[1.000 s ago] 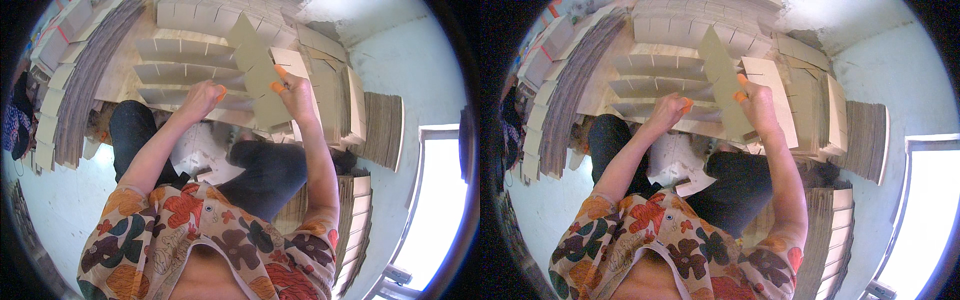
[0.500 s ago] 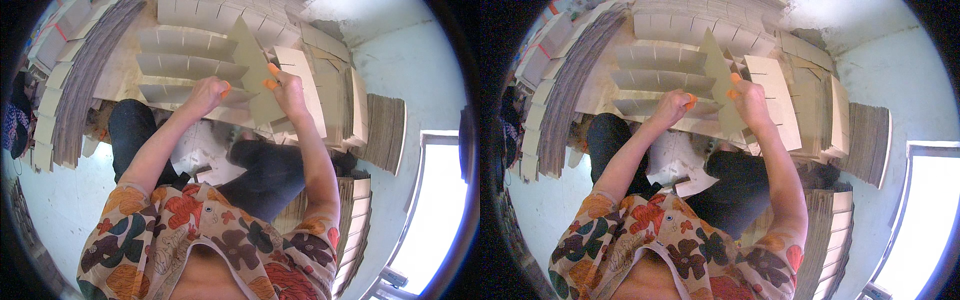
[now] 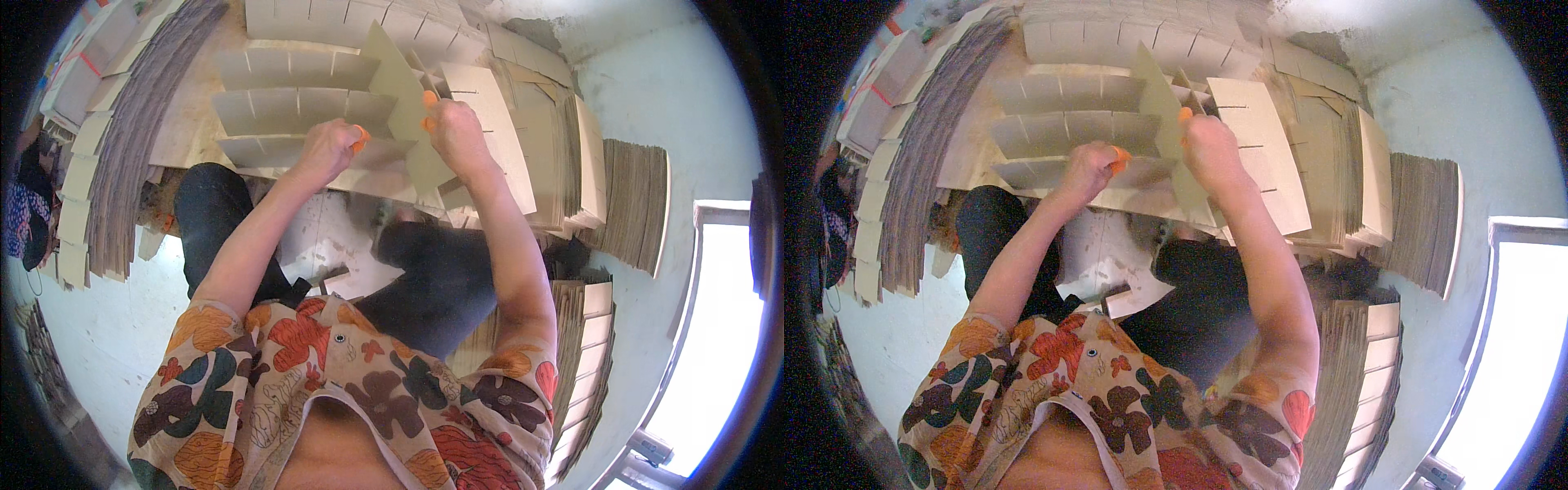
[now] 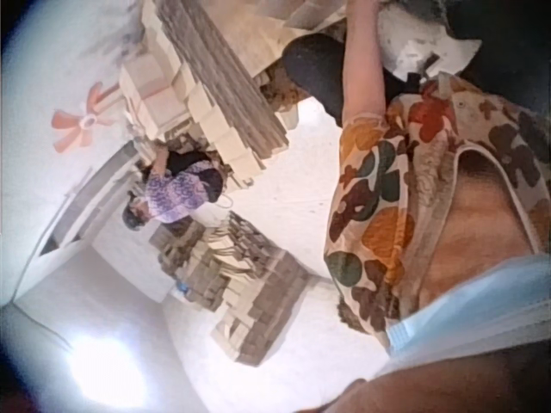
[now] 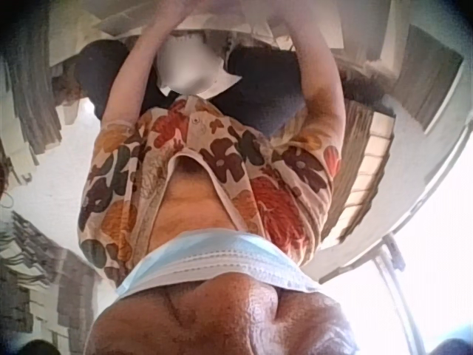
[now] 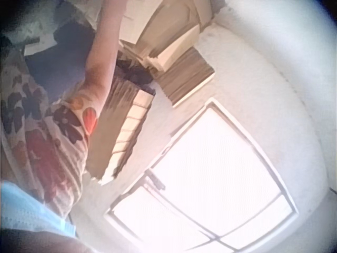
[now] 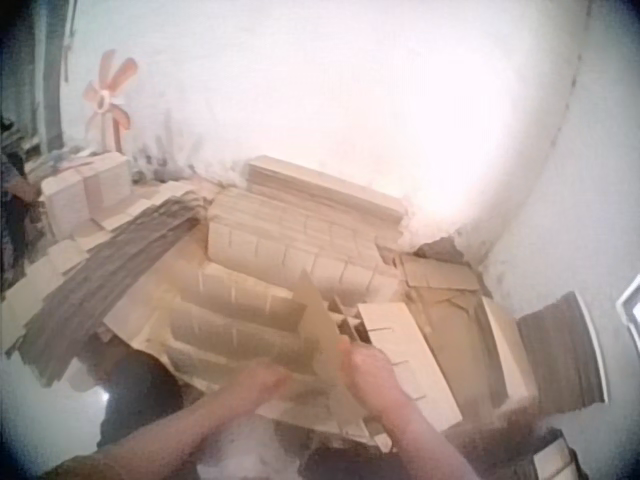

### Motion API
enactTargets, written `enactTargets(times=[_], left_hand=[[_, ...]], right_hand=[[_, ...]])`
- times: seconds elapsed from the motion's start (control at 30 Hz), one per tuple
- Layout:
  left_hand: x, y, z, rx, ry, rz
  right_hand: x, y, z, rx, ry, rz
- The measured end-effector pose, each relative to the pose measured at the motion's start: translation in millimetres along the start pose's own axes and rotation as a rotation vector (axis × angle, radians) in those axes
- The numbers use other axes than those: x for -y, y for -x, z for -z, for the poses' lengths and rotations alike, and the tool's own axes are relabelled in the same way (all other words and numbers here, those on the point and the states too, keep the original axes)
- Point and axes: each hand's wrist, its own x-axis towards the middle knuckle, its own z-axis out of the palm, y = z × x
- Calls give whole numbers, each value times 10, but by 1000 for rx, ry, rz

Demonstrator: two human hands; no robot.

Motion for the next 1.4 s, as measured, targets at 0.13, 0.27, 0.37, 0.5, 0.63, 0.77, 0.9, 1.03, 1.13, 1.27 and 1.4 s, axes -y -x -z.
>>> enactTargets(times=[0.13, 0.27, 0.37, 0.5, 0.63, 0.77, 0.9, 1.03, 1.13, 1.27, 1.4], left_hand=[[19, -31, 45, 34, 11, 35], [-101, -38, 104, 77, 11, 50], [-85, -12, 60, 88, -7, 53], [-116, -7, 92, 90, 23, 75], [-275, -30, 112, 149, 32, 1], [-242, -45, 15, 197, -29, -40], [-198, 1, 13, 184, -62, -28], [-341, -15, 157, 87, -14, -49], [-315, 41, 247, 36, -4, -31], [-175, 92, 238, 40, -48, -39], [-217, 103, 303, 77, -75, 16]], right_hand=[[73, -65, 155, 108, 84, 10], [128, 21, 157, 101, 60, -31], [134, 121, 27, -23, 40, 20], [93, 129, 95, 75, 4, 1], [109, 197, 128, 36, -6, -40], [17, 396, -279, 108, 12, -2], [141, 381, -21, 147, 27, -127], [-468, 562, 397, -231, 120, -506], [-1059, 967, 402, -134, 583, -607], [-1447, 1215, 441, 97, -179, -861], [-1318, 1180, 592, -79, -418, -976]])
